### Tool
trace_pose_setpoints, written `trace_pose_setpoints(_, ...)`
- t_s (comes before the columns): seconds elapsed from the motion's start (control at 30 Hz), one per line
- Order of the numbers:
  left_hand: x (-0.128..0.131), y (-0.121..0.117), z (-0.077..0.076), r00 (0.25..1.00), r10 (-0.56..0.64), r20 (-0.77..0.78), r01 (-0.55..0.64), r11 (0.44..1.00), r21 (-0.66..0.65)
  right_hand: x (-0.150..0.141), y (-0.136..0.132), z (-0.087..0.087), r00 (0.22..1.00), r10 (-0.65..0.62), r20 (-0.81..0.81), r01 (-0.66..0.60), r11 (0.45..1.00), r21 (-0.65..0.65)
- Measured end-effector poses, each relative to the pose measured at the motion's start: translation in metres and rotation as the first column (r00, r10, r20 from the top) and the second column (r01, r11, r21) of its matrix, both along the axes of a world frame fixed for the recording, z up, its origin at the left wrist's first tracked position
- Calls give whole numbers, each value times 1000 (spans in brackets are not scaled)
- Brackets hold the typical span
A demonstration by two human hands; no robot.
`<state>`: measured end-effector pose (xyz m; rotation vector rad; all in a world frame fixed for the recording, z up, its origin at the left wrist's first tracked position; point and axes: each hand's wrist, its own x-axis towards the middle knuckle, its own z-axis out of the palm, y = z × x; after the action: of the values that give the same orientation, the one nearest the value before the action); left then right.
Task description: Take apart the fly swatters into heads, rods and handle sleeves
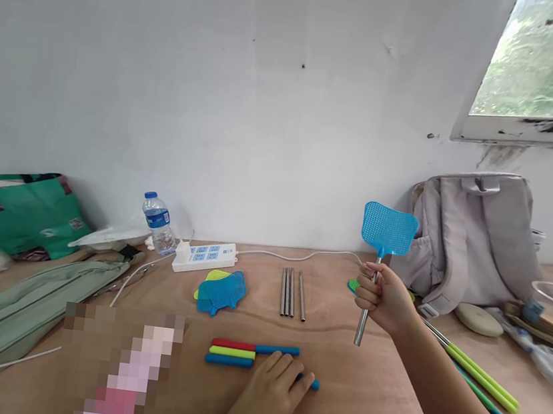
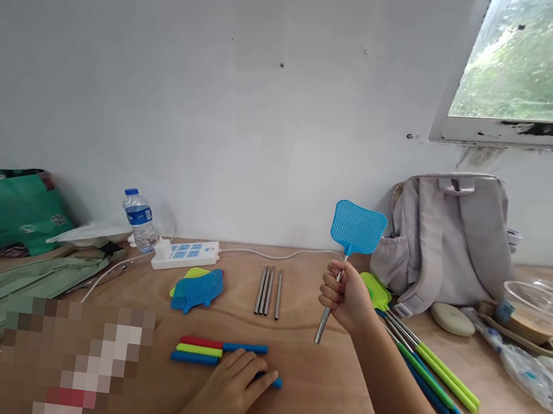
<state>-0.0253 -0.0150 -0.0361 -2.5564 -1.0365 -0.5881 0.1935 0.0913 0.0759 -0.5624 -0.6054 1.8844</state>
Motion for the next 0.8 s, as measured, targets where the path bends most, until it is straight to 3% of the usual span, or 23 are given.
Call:
trace_pose_setpoints(0.27,-10,2,5,994,99,51,-91,986,-136,-7,8,-16,996,16,84,-12,999,-51)
trace_pose_setpoints(0.8,-20,12,-3,984,169,66,-160,980,-115,-19,14,-36,984,57,166,-36,991,-128)
